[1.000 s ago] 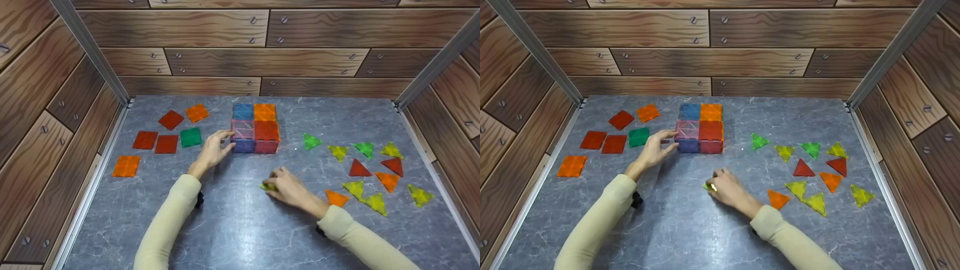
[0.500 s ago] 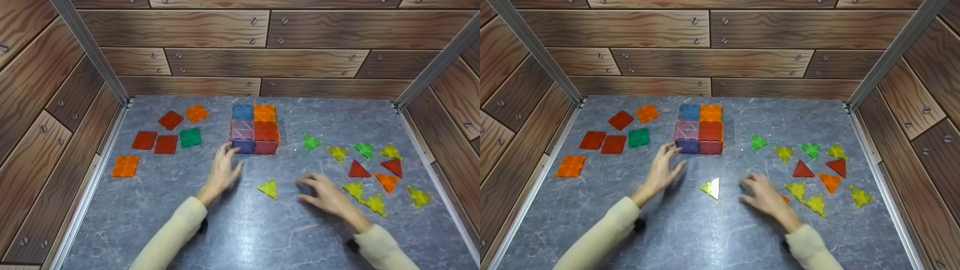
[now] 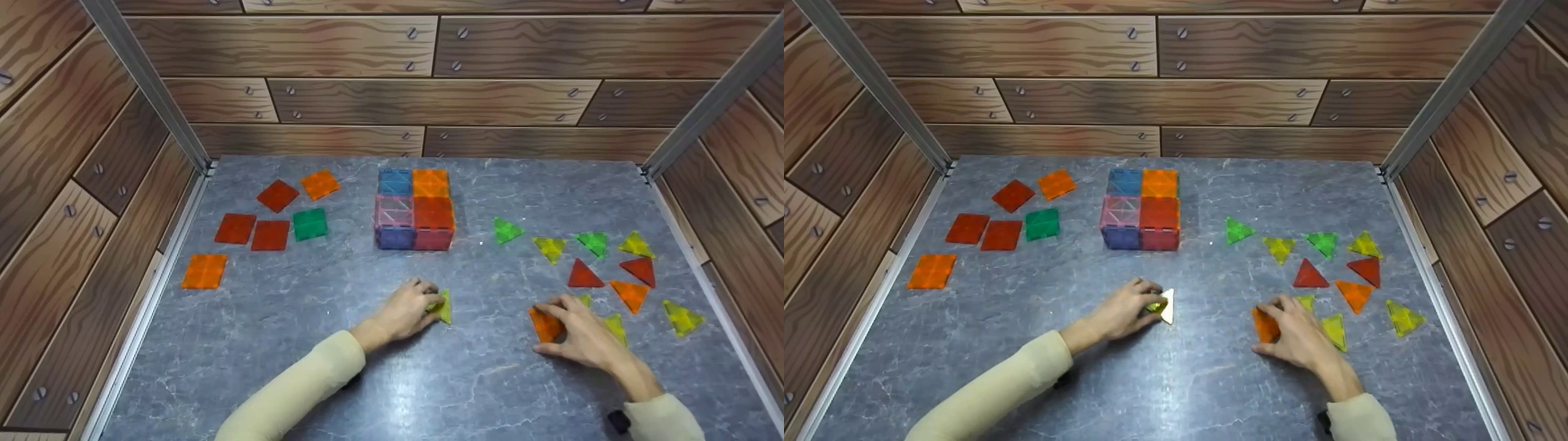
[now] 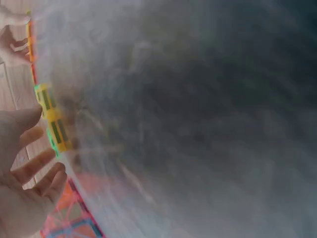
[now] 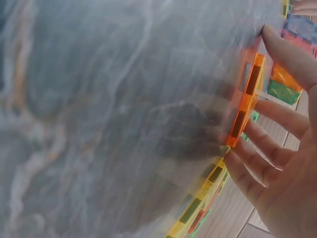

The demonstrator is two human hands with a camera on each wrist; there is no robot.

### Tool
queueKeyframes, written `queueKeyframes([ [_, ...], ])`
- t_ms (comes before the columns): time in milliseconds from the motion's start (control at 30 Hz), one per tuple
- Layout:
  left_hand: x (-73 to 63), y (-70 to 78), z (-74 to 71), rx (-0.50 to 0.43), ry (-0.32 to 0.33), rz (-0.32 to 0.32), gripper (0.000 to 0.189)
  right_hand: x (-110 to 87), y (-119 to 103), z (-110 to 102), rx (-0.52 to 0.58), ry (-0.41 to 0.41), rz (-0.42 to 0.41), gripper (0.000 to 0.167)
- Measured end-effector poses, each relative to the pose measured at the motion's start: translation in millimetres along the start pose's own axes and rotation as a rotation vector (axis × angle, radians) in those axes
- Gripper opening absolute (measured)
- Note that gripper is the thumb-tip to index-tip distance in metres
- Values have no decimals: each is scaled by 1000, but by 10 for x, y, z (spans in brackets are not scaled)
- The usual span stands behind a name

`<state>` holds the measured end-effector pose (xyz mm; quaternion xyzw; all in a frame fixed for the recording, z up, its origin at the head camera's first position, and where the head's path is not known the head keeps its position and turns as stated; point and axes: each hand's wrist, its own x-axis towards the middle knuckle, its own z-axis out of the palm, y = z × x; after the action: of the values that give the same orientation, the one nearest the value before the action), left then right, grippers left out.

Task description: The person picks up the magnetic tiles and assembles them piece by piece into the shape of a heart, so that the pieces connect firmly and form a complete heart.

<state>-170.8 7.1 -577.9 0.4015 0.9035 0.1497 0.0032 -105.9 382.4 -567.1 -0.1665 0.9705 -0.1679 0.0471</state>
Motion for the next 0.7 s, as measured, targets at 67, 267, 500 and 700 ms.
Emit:
queueKeyframes([
  [67,4,-4,33,35,2,18,29,12,-3,3,4,-2,3,76],
  [267,-51,-34,43,37,19,26,28,108,-70,41,11,24,-32,52],
  [500,-138,-53,-6,33,14,0,25,289,-232,117,24,28,-93,44],
  [700,-188,-78,-16,48,21,-9,25,288,-290,82,41,-62,-58,66],
])
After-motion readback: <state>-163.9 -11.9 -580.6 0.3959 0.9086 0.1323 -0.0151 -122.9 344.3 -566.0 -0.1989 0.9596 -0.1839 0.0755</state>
